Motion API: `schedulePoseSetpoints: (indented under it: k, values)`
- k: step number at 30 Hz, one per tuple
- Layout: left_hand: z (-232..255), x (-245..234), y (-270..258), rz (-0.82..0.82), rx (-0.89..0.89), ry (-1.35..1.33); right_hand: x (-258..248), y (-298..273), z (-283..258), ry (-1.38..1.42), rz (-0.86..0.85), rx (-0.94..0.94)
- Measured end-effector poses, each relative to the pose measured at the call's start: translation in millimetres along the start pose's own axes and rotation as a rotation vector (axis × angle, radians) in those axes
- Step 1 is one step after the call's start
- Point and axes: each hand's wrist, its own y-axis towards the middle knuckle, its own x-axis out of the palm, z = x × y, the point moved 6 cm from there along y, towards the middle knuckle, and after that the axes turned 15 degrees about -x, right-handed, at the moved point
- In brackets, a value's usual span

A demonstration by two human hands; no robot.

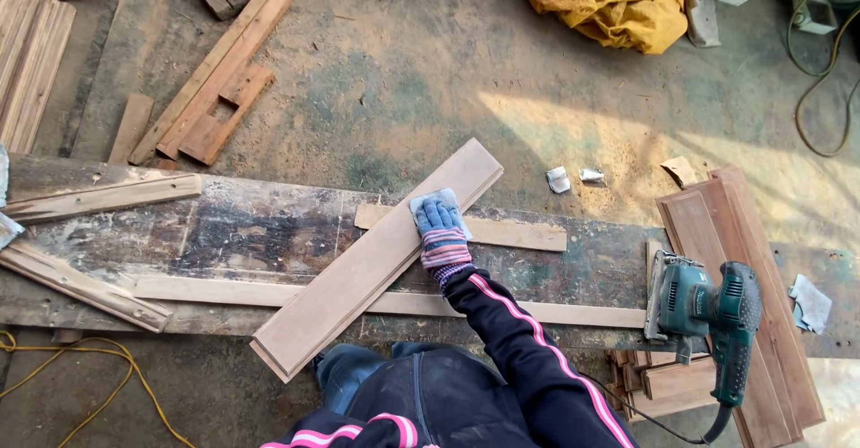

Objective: Sanding a wooden board using both a power sander and a manual sanding block.

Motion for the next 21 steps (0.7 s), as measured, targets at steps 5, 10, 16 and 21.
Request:
schedulePoseSetpoints:
  k: [5, 10, 16, 21]
  values:
    - [-67, 10, 44, 0.021, 0.032, 0.037, -4, 5, 2, 0.028, -0.004, 0.01]
    - [-166, 36, 78, 0.025, 0.052, 0.065, -6, 7, 4, -0.012, -0.043, -0.029]
    - [-329, 57, 110, 0.535, -0.129, 0.307, -2, -1, -5, 0.06, 0.097, 0.0]
    - [-440, 97, 122, 0.347, -0.421, 0.593, -28, 4, -103, 0.051, -0.121, -0.161]
